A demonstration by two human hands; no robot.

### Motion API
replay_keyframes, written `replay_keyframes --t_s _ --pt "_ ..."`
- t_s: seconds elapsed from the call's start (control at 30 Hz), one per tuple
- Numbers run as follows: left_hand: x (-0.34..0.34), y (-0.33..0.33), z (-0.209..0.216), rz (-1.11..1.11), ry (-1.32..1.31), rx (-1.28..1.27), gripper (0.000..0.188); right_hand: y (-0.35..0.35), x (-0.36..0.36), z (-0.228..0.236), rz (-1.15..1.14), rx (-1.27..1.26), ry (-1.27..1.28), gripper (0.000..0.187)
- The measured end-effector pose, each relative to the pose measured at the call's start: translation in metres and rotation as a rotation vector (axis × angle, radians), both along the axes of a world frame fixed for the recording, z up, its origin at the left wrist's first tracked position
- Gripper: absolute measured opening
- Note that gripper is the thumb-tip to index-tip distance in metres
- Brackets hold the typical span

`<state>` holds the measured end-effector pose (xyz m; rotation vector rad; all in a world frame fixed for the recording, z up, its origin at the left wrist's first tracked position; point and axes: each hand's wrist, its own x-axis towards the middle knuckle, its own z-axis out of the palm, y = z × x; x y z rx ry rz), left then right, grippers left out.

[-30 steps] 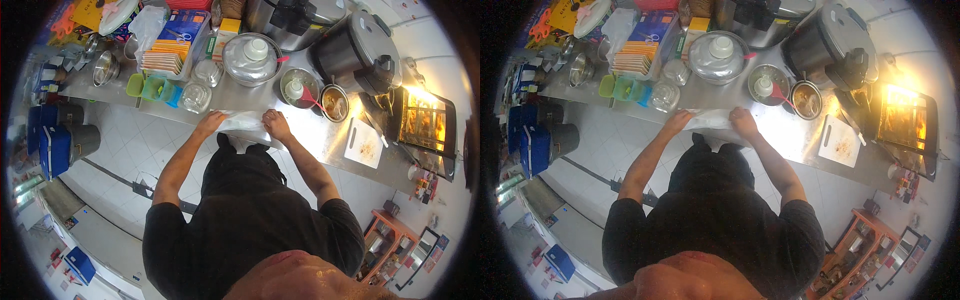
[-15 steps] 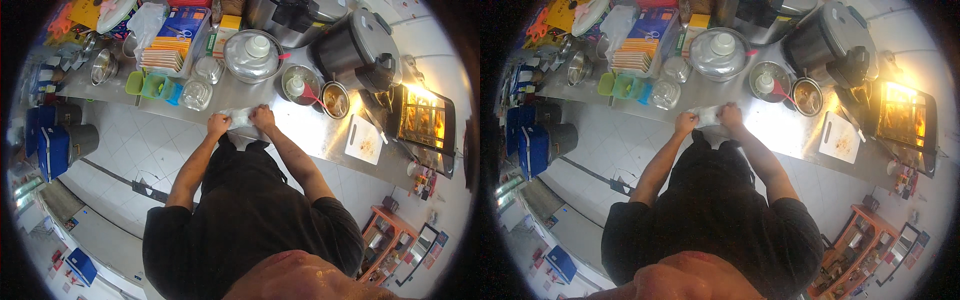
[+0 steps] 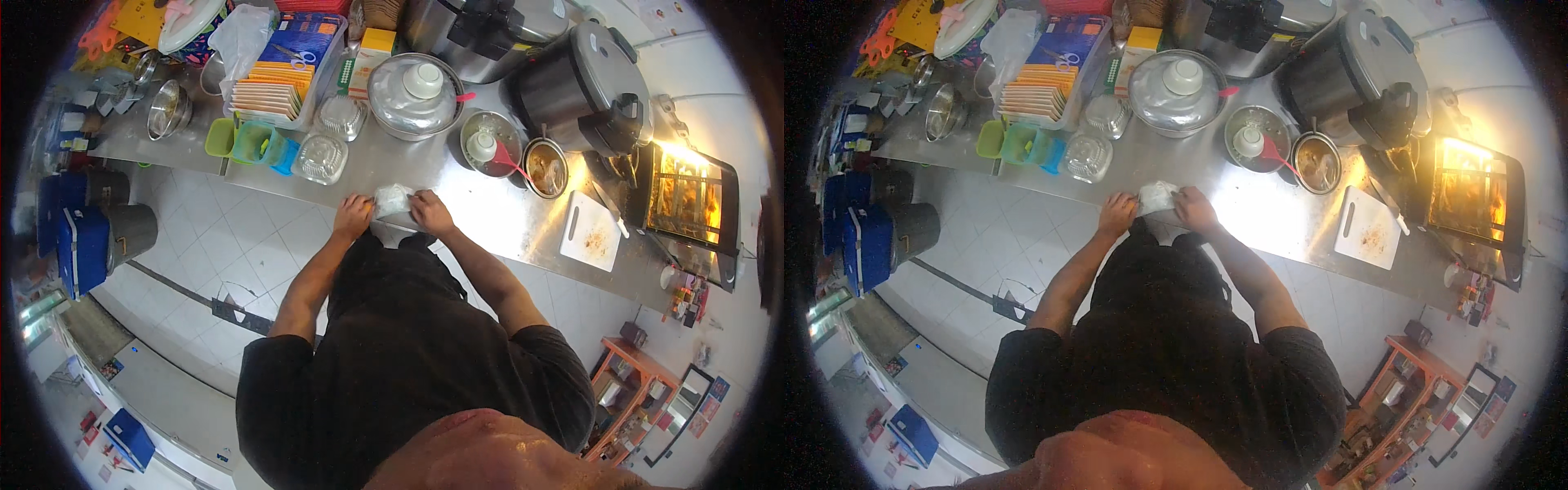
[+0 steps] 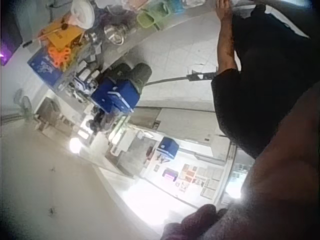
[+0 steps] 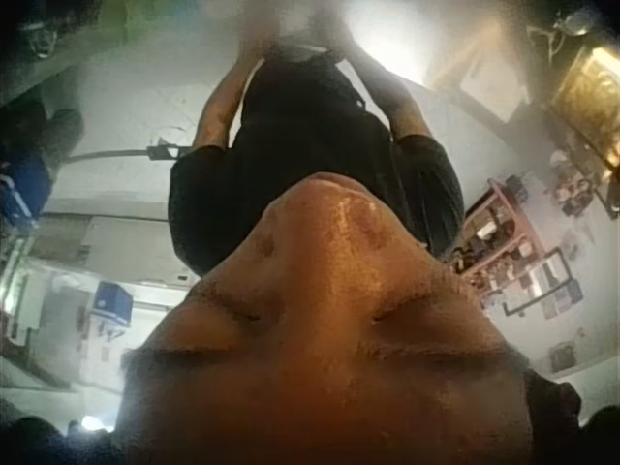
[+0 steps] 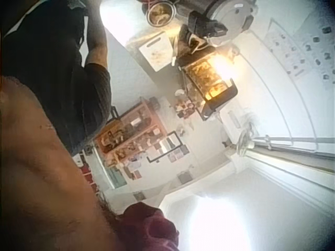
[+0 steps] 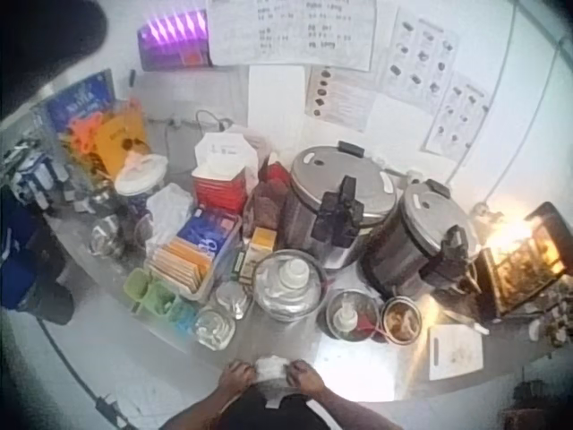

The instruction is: The person prepares multiple items for takeout by dispensing drinks into cups, sealing them using a machine, checking order receipts on digital screens, and scooping food from rice cookers into a bowl to wrap for delivery.

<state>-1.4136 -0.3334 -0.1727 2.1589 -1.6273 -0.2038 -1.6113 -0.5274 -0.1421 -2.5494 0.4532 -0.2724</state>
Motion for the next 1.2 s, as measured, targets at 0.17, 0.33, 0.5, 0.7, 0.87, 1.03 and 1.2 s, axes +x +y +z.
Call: replay_keyframes --t_s 0.17,0.33,0.5,0.7,0.87,1.03,1.2 --pt "-0.005 0.017 0.018 -0.067 -0.198 0.074 0.043 -0.004 -0.007 0.011 0.158 -0.145 0.049 0.037" --pt "0.034 -0.014 0.006 -0.067 0.250 0.305 0.031 -0.032 0.035 0.020 0.168 -0.086 0.352 0.034" --pt "0.076 -0.094 0.016 0.214 0.835 0.848 0.020 -0.037 0.088 -0.011 -0.045 0.127 0.721 0.035" --pt "0.094 -0.106 0.051 0.048 1.767 0.593 0.031 -0.037 0.048 0.040 -0.067 1.584 0.248 0.046" --pt "0.028 -0.140 0.135 0.137 2.059 -0.034 0.032 -0.020 0.026 0.111 -0.323 1.509 -0.454 0.035" --pt "-0.032 -0.162 0.180 0.158 1.457 -0.639 0.038 -0.033 0.023 0.172 -0.449 1.417 -0.749 0.016" --pt "-0.089 -0.154 0.188 0.147 1.522 -0.921 0.073 -0.014 0.017 0.241 -0.446 1.137 -0.808 0.017"
